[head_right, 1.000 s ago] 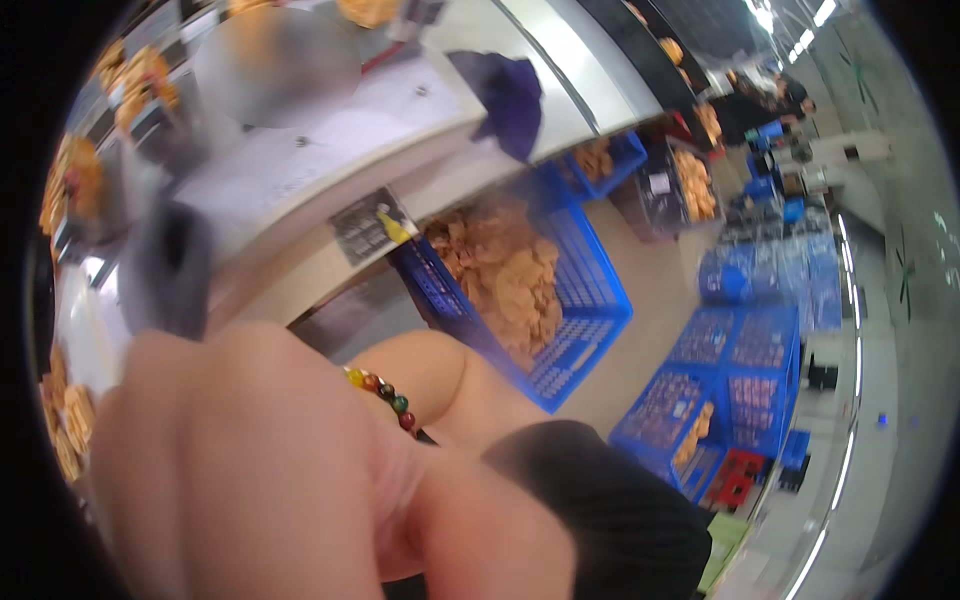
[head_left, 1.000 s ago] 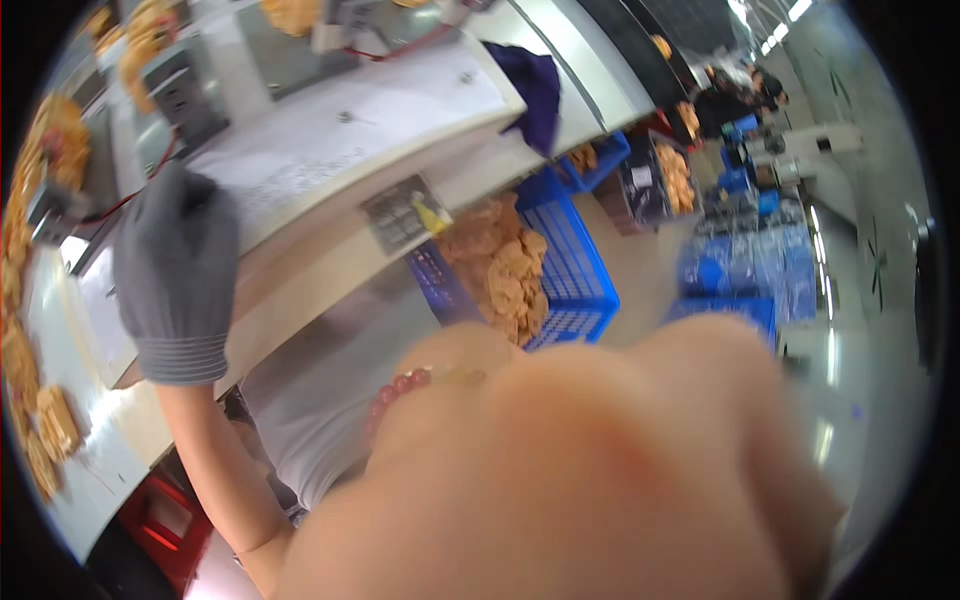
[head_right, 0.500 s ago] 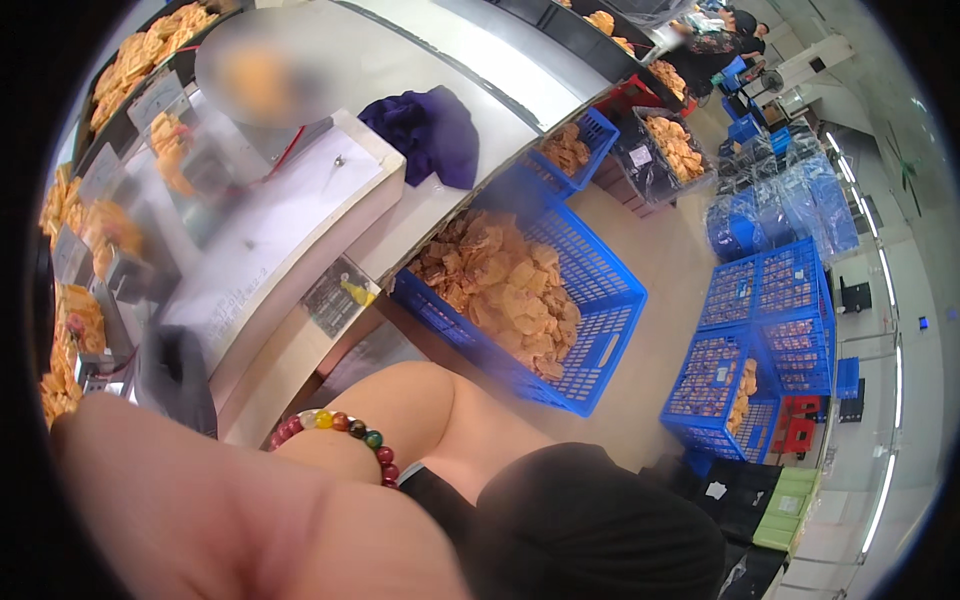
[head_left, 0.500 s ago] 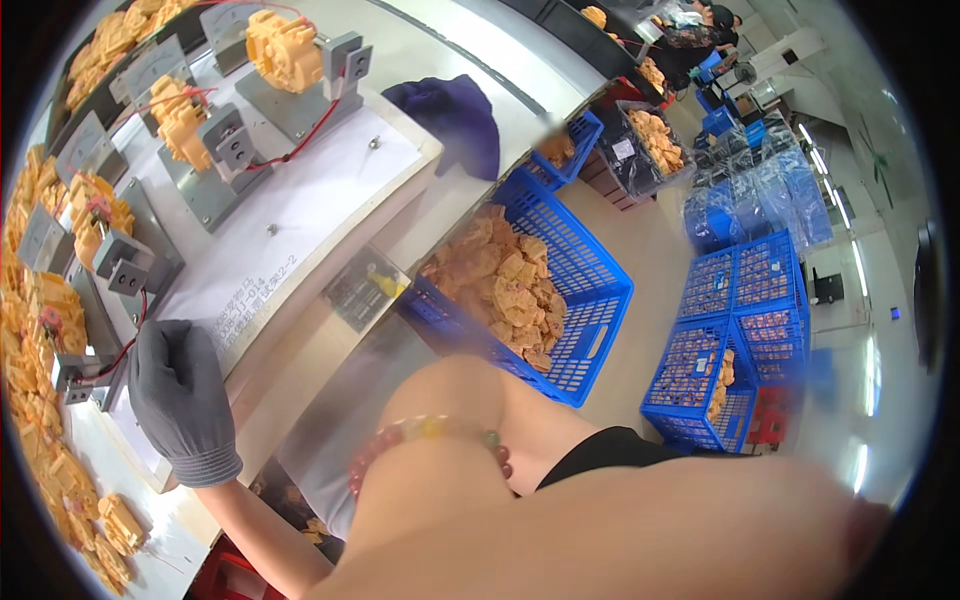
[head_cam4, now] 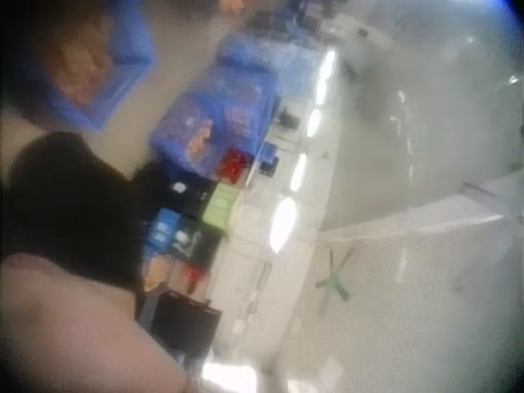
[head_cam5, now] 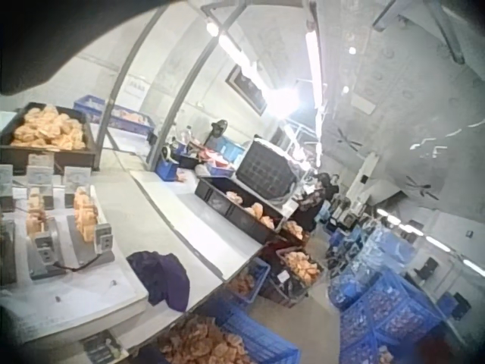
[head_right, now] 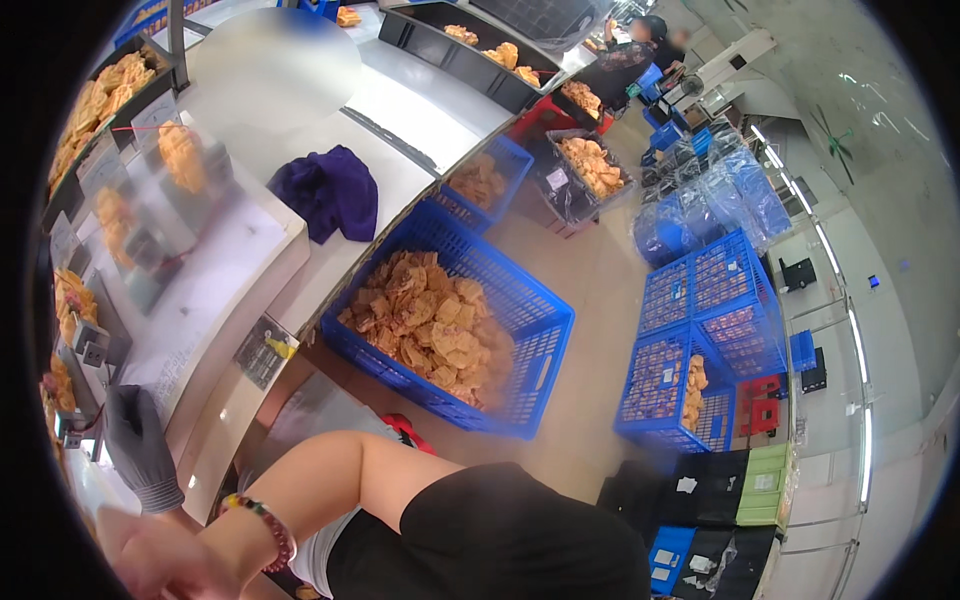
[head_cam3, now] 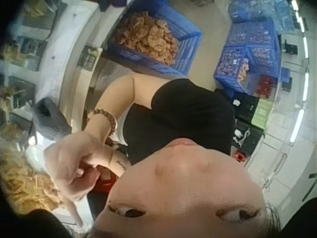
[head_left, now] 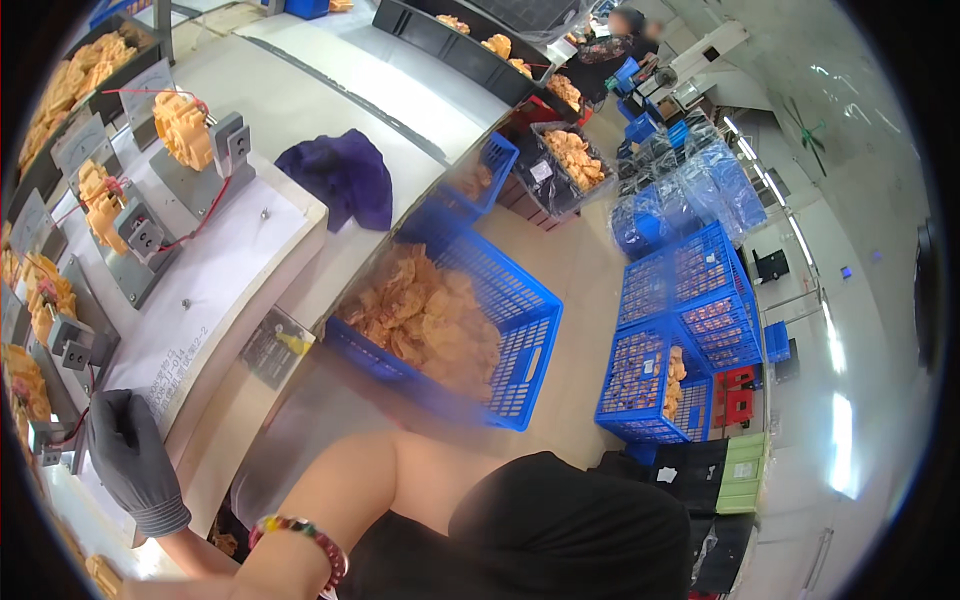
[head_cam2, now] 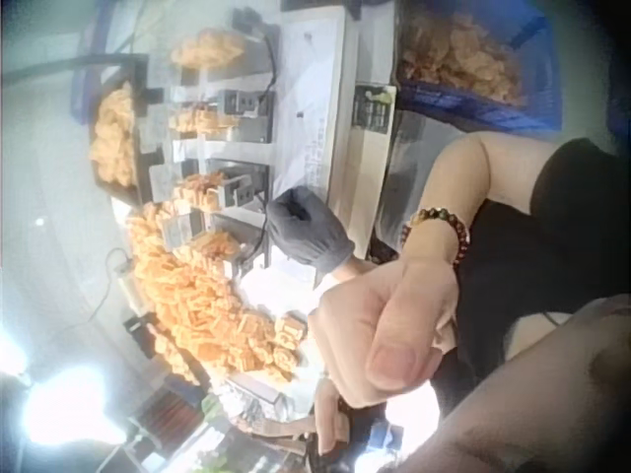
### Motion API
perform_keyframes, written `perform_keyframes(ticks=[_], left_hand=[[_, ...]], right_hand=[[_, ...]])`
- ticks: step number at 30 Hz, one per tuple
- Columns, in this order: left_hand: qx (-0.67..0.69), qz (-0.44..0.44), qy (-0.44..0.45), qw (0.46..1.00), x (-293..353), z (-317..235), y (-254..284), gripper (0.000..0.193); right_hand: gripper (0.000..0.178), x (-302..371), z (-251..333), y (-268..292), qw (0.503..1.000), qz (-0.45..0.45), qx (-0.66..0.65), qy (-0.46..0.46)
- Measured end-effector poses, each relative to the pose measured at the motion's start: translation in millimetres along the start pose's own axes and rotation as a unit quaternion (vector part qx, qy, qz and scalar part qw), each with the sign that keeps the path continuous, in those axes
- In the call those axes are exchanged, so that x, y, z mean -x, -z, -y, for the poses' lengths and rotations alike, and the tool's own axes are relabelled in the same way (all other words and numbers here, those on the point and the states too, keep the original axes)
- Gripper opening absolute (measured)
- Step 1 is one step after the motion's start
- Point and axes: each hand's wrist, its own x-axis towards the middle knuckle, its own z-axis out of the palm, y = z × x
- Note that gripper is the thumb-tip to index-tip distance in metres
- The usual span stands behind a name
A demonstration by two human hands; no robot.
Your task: Assembling and testing yellow plastic device components using a specialized electrical assembly jig at a factory workbench.
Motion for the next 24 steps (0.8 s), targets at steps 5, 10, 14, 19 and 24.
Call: perform_keyframes(ticks=[5,10,14,19,24], left_hand=[[-0.002,-0.006,-0.009,1.000,-6,-16,-24,0.006],[-0.006,-0.020,-0.040,0.999,-9,-31,-21,0.007],[-0.011,-0.010,-0.036,0.999,-2,-71,11,0.007],[0.025,-0.009,-0.051,0.998,-5,-58,-21,0.006],[-0.008,-0.031,-0.013,0.999,1,-11,-4,0.006]], right_hand=[[0.058,-12,77,-12,0.971,-0.005,0.212,0.113],[0.058,-3,44,15,0.970,0.045,0.195,0.136],[0.059,6,14,40,0.989,0.042,0.093,0.109],[0.060,-6,34,9,0.996,0.067,0.019,0.063],[0.064,-30,21,-27,0.989,0.096,-0.110,0.007]])
